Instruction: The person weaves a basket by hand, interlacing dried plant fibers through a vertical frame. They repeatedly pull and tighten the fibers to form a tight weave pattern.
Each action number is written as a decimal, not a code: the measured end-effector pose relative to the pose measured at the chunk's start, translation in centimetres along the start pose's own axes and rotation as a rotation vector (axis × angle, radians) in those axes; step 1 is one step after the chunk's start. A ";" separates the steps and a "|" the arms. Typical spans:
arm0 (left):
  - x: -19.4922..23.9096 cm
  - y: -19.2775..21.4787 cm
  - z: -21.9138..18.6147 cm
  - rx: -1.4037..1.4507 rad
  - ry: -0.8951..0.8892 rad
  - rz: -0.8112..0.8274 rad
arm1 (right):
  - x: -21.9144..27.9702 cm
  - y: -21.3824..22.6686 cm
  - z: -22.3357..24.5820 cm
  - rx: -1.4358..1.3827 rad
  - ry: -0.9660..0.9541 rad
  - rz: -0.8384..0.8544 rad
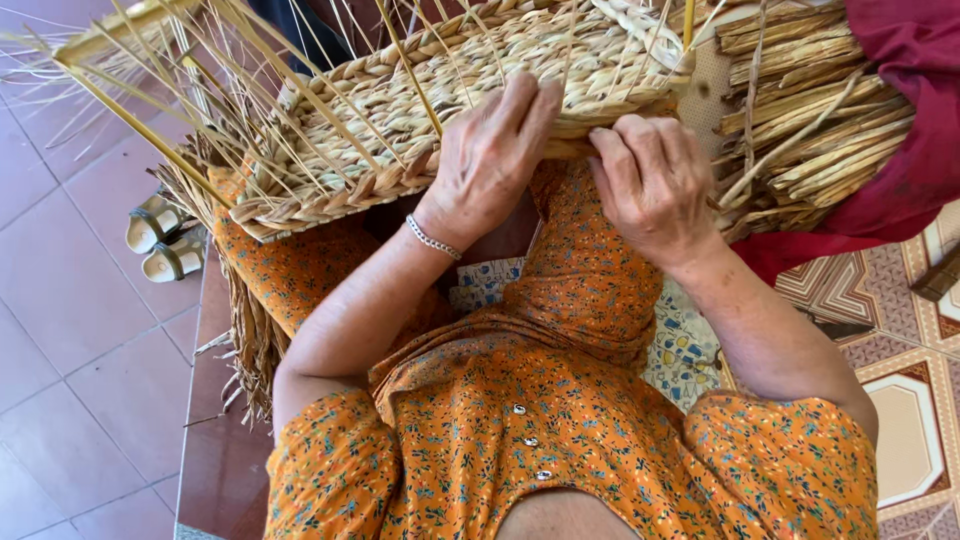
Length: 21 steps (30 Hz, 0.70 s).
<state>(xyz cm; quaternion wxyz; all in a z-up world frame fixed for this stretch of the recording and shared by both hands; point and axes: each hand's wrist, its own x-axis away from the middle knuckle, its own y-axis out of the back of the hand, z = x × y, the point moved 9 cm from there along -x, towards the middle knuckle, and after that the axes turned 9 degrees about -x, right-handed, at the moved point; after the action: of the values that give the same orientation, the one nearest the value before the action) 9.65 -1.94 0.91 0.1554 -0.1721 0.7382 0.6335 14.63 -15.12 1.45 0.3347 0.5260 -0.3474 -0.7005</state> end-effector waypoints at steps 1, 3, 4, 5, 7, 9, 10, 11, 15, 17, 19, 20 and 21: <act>-0.1 0.0 0.2 0.021 0.001 0.011 | 0.2 0.0 0.3 -0.021 0.018 0.005; -0.6 -0.3 0.8 0.039 0.012 0.051 | 0.3 0.2 0.3 -0.062 0.013 0.019; -1.0 -0.7 1.2 0.041 0.027 0.085 | 0.4 0.3 0.4 -0.086 0.008 0.027; -1.1 -0.9 1.5 0.043 0.041 0.119 | 0.4 0.3 0.7 -0.077 0.001 0.035; -1.4 -0.6 1.7 0.061 0.040 0.083 | 0.6 0.0 1.2 -0.056 -0.013 0.050; -1.2 -0.3 1.5 0.072 0.042 0.068 | 0.6 -0.5 1.9 0.008 -0.021 -0.008; -1.2 -0.2 1.4 0.067 0.042 0.063 | 0.6 -0.8 2.0 0.042 -0.022 -0.039; -1.2 0.0 1.3 0.063 0.041 0.059 | 0.7 -1.3 2.1 0.031 -0.037 -0.044; -1.9 1.1 1.2 0.167 0.067 0.065 | 1.3 -2.6 -0.3 -0.451 -0.353 -0.003; -1.9 1.5 1.3 0.310 0.120 0.086 | 2.2 -2.8 -0.8 -0.732 -0.498 0.112; -1.9 2.3 1.3 0.459 0.117 0.069 | 2.4 -1.2 -1.2 -0.807 -0.488 0.276; -1.7 2.7 1.2 0.536 0.117 0.063 | 2.1 1.1 -1.6 -0.744 -0.416 0.233; -1.3 2.9 1.1 0.565 0.115 0.082 | 1.8 3.3 -1.7 -0.680 -0.345 0.191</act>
<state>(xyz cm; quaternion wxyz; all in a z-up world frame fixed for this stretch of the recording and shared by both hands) 9.50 -0.38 3.92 0.1292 -0.1279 0.8993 0.3978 16.20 -18.60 2.93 0.4901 0.2250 -0.1939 -0.8195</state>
